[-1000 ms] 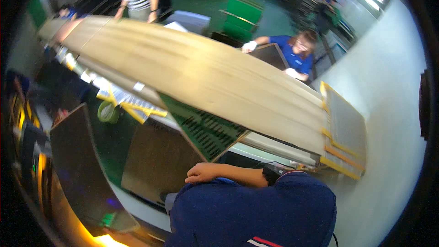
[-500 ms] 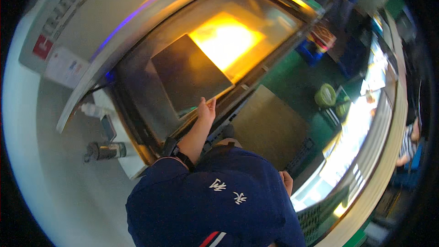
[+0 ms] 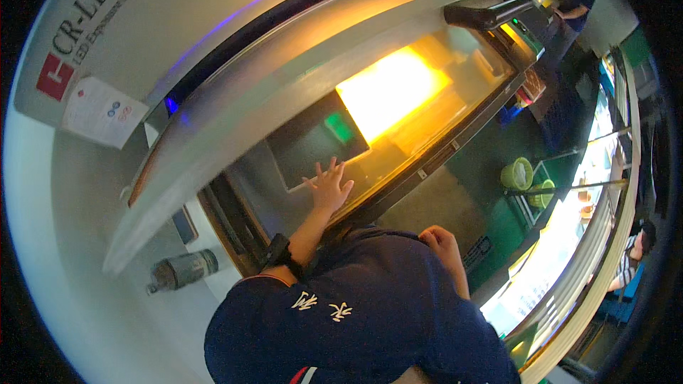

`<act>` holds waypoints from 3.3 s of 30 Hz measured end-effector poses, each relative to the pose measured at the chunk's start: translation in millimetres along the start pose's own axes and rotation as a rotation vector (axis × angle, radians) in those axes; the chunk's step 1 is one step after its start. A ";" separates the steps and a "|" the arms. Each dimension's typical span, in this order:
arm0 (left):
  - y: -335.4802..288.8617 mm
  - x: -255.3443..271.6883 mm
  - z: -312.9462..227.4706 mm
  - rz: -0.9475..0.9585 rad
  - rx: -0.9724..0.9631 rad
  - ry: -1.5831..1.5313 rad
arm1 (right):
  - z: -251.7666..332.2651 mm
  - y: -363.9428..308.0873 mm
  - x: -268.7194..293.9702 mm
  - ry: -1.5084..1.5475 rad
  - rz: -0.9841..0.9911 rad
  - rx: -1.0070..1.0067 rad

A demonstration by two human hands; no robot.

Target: Placing electronic panels or PCB substrates into an LED exposure machine, smoothing them with a squeegee tool, and initiating the exposure process.

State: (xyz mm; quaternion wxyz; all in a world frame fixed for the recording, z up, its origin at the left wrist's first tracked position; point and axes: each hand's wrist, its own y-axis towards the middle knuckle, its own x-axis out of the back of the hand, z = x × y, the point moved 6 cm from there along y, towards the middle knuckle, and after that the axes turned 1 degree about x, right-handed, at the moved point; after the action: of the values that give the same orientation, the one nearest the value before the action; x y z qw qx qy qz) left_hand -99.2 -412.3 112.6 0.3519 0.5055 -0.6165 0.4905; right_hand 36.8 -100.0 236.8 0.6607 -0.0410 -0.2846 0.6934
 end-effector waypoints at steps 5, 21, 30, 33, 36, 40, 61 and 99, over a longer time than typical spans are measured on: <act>13.0 -9.2 23.3 -0.089 -0.006 0.117 | 148.9 56.0 10.1 -0.327 -0.001 0.624; 13.1 -20.2 2.2 -0.051 0.159 0.107 | 394.8 86.5 112.2 -0.866 -0.420 1.372; -59.8 32.2 -168.7 0.192 -0.450 -0.683 | 198.6 111.1 95.2 -1.179 0.084 0.806; -86.4 50.0 -217.9 0.832 -0.746 -1.095 | 63.9 155.3 58.7 -1.483 0.373 0.514; -9.9 33.2 -184.4 0.610 -0.573 -0.640 | -37.8 195.6 36.3 -1.565 0.450 0.498; 42.1 29.0 -51.2 0.065 0.196 -0.305 | -50.3 205.8 21.7 -1.566 0.518 0.430; 27.6 -25.8 -7.9 -0.259 0.052 0.126 | -91.0 215.6 28.0 -1.429 0.300 0.421; 80.9 -70.8 -103.5 0.138 0.651 -0.051 | -209.6 531.2 196.1 -1.316 0.324 0.234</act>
State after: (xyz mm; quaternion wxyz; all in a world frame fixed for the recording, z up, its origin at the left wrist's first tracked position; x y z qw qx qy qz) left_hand -166.8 -292.6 54.7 0.1224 0.5606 -0.4686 0.6717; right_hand -371.0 174.1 -113.9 0.2383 0.4182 -0.5403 0.6902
